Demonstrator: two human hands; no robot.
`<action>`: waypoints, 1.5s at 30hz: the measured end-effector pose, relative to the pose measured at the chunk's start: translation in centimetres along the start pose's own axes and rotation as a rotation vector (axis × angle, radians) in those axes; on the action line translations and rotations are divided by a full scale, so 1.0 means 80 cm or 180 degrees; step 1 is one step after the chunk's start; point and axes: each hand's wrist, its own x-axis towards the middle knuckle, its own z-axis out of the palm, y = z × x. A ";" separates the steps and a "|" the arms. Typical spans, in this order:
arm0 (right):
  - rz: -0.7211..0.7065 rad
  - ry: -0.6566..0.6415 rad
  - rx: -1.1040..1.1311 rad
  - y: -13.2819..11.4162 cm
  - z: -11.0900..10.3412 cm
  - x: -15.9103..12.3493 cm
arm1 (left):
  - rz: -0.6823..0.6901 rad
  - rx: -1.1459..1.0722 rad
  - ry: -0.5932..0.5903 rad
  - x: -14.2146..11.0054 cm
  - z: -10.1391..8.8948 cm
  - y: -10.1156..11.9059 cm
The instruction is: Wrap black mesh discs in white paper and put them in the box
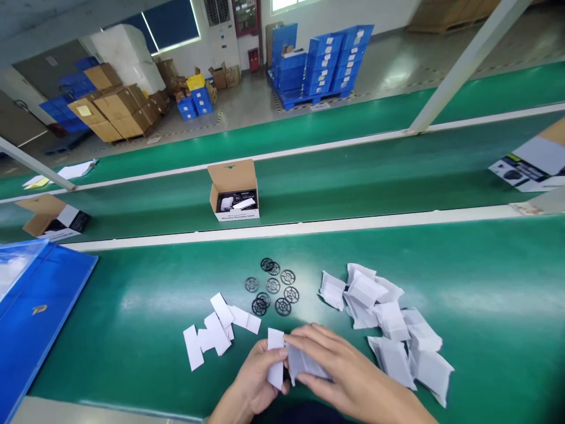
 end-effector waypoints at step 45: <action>0.1491 0.1386 0.2150 0.079 0.069 -0.067 | 0.2315 0.4176 0.0372 0.023 0.008 0.113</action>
